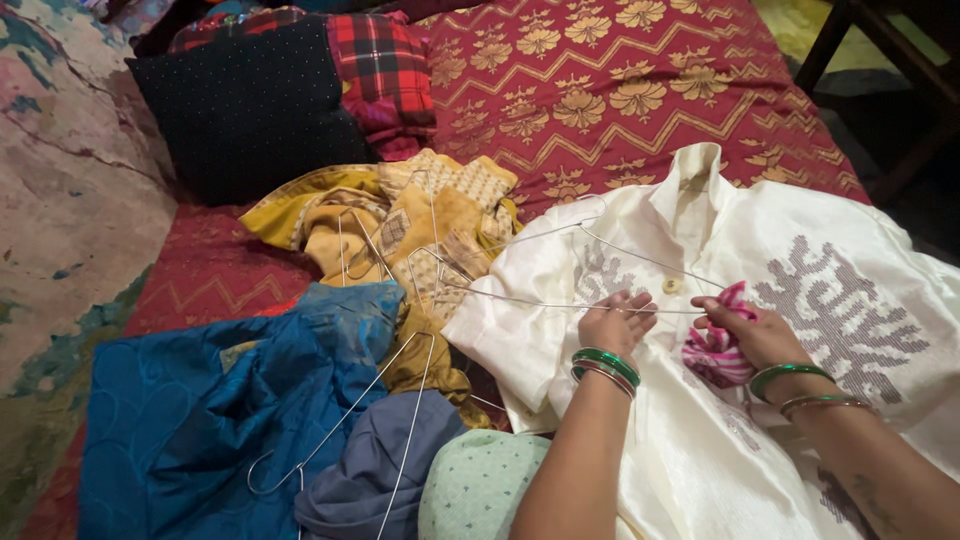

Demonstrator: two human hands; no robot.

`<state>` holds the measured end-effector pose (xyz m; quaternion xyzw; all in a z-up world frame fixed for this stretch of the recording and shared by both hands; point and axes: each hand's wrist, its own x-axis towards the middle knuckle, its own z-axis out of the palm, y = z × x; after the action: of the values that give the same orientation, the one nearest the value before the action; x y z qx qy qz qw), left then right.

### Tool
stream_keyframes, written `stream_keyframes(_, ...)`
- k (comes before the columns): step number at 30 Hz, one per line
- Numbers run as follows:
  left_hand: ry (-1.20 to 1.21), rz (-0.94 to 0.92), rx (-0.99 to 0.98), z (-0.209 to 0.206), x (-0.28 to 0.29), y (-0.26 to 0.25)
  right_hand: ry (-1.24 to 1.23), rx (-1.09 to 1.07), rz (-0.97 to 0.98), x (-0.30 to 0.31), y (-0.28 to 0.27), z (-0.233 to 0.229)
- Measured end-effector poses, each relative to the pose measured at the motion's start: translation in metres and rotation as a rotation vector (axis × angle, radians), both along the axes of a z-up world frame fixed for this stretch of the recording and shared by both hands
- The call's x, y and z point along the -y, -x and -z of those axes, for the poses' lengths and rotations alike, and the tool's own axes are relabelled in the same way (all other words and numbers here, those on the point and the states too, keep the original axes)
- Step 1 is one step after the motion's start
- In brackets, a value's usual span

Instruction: The person cleans a white shirt by hand using a small cloth to rub different sections of the garment on a bed.

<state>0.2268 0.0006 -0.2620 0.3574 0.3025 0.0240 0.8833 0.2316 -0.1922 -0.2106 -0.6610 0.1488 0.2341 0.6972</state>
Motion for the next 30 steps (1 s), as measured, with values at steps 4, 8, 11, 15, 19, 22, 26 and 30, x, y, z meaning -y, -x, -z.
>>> stream_keyframes(4, -0.016, -0.071, -0.024, -0.018, 0.003, 0.004, -0.016, 0.010, -0.022, -0.004, 0.001, 0.001)
stream_keyframes(8, -0.039, -0.196, 0.101, -0.035, -0.013, -0.013, 0.024, 0.044, -0.065, -0.021, 0.008, -0.028)
stream_keyframes(11, -0.047, -0.432, 0.448, -0.045, -0.073, -0.031, -0.029, 0.144, -0.146, -0.035, 0.014, -0.039)
stream_keyframes(15, -0.639, -0.713, 0.354, -0.029, -0.186, -0.019, 0.004, 0.132, -0.294, -0.037, 0.024, -0.011)
stream_keyframes(19, -0.735, -0.782, -0.358, -0.030, -0.202, 0.018, 0.115, 0.100, -0.221, -0.042, 0.028, 0.017)
stream_keyframes(22, -0.594, -0.707, -0.812, -0.084, -0.178, 0.037, -0.027, 0.098, -0.198, -0.040, 0.034, 0.023)
stream_keyframes(26, -0.350, -0.771, -0.751, -0.138, -0.154, 0.069, 0.090, 0.080, -0.217, -0.042, 0.035, 0.024)
stream_keyframes(30, -0.339, -0.826, -0.730, -0.142, -0.160, 0.080, 0.118, -0.001, -0.162, -0.043, 0.039, 0.028)
